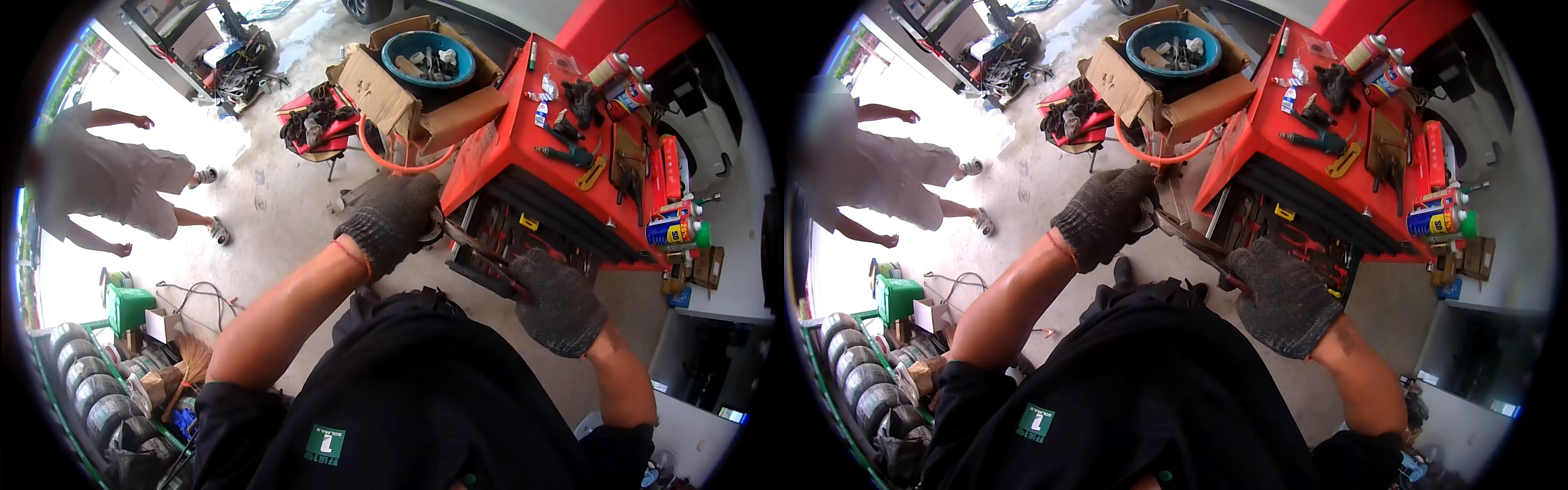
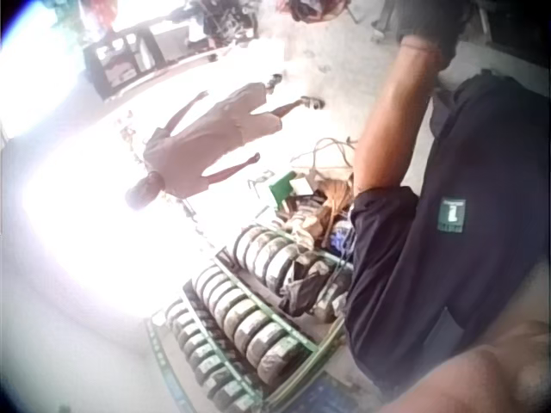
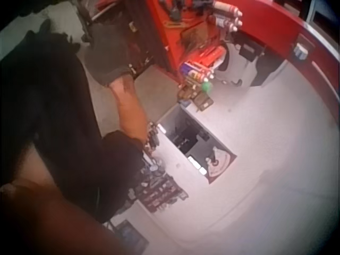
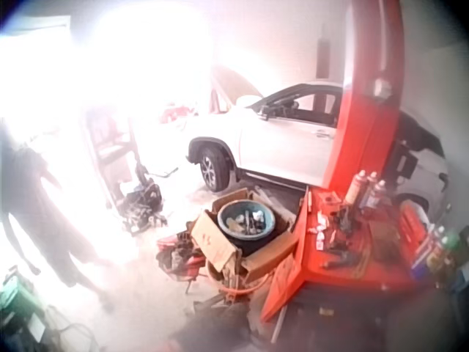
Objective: The person uses pliers to work on a small circular mechanical component, then places it into a tool chest drawer and retrieves another similar part.
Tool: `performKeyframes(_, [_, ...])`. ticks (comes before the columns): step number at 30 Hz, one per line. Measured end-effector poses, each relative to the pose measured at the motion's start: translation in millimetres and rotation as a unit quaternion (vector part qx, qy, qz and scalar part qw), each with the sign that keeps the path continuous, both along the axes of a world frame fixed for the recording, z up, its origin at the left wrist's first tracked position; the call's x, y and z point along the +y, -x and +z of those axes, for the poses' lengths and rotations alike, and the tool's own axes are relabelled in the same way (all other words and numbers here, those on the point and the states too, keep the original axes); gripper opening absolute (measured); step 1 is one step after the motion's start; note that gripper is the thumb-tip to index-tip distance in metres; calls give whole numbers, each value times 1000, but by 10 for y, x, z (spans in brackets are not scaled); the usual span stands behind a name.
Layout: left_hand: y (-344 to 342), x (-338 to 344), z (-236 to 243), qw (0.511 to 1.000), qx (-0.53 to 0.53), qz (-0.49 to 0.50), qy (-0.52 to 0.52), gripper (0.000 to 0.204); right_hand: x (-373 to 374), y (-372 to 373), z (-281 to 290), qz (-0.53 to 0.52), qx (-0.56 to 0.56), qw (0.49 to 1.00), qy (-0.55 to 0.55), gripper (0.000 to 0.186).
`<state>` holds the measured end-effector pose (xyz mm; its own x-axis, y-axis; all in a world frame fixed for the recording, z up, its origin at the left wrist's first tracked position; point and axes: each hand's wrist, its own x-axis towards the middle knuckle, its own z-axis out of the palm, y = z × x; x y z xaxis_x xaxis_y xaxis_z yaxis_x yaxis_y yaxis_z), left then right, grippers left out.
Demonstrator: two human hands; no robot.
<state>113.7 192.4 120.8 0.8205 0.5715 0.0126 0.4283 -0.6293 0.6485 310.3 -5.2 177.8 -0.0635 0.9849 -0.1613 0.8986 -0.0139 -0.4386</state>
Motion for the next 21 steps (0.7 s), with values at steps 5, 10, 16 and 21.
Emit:
performKeyframes(5, [80, -165, 216, 985, -66, 94, 126, 40, -33, 39, 77, -149, 264, 950, 75, 34])
performKeyframes(10, [251, -56, 364, 820, -192, 111, 528, 27, -172, 68, -42, -148, 222, 963, -37, 38])
performKeyframes(16, [234, -161, 522, 824, -211, 122, 511, 21, -158, 262, 100, -81, 82, 982, -150, 43])
performKeyframes(21, [151, -345, 444, 959, -256, 113, 53, 35, -235, 240, 122, -121, 305, 945, 22, 40])
